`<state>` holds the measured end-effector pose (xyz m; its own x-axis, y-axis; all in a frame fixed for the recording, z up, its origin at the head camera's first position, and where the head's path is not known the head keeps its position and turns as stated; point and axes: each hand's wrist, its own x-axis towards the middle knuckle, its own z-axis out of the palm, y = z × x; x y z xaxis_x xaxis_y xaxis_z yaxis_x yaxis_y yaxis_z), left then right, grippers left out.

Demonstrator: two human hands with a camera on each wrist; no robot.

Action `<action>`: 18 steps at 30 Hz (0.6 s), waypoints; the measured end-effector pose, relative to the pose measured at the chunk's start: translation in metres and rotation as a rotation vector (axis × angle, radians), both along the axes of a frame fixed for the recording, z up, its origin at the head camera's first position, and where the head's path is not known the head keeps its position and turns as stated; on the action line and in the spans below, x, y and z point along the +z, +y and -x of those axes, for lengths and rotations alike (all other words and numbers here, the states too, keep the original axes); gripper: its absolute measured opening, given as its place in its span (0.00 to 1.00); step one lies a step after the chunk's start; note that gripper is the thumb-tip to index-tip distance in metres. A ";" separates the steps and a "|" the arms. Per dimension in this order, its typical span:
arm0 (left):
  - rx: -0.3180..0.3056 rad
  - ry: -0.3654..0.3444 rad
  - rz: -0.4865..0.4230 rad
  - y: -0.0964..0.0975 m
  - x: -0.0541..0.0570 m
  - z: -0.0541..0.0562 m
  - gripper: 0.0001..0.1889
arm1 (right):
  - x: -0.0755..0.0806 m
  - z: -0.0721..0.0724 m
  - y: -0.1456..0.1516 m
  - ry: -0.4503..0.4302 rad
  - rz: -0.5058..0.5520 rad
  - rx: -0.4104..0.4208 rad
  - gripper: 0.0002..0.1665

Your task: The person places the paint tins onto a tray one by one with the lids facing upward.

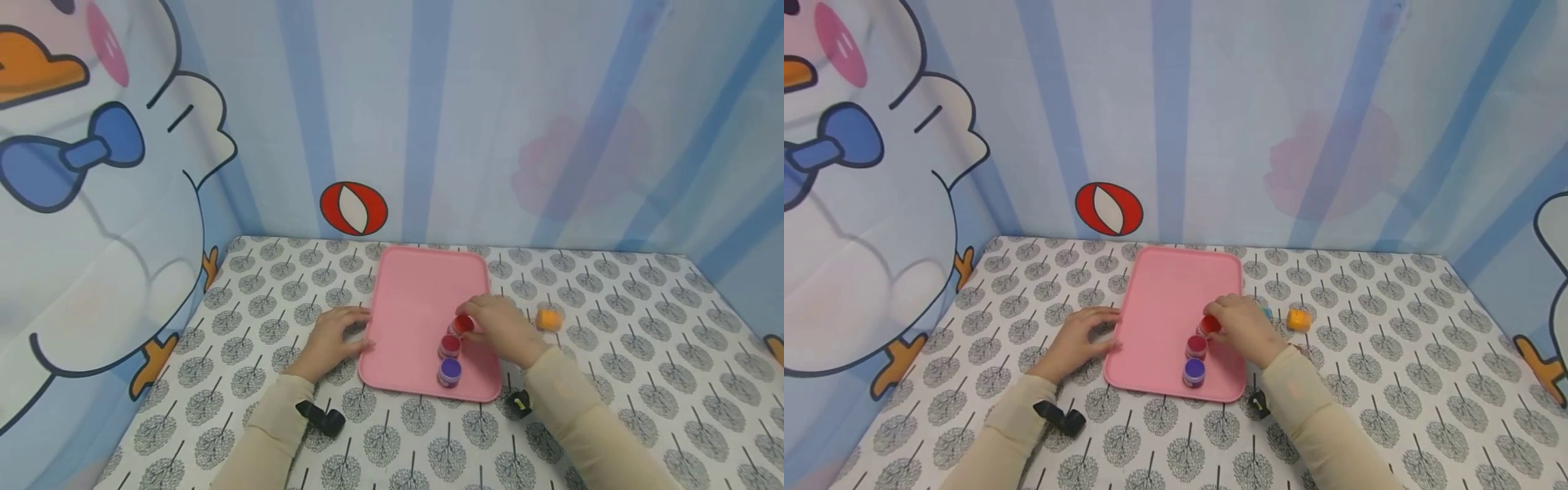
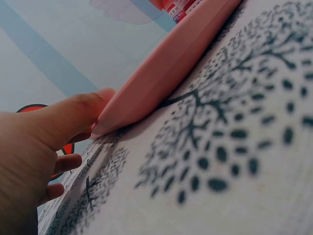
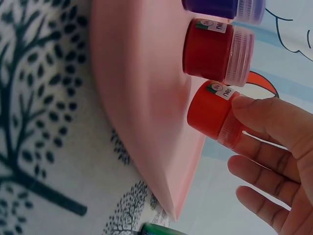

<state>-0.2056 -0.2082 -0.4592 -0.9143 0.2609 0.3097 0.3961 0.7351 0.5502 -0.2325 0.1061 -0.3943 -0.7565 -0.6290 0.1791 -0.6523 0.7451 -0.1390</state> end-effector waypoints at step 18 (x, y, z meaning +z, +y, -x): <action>-0.002 0.000 -0.003 0.000 0.000 -0.001 0.25 | -0.008 0.005 -0.010 0.032 -0.009 0.013 0.20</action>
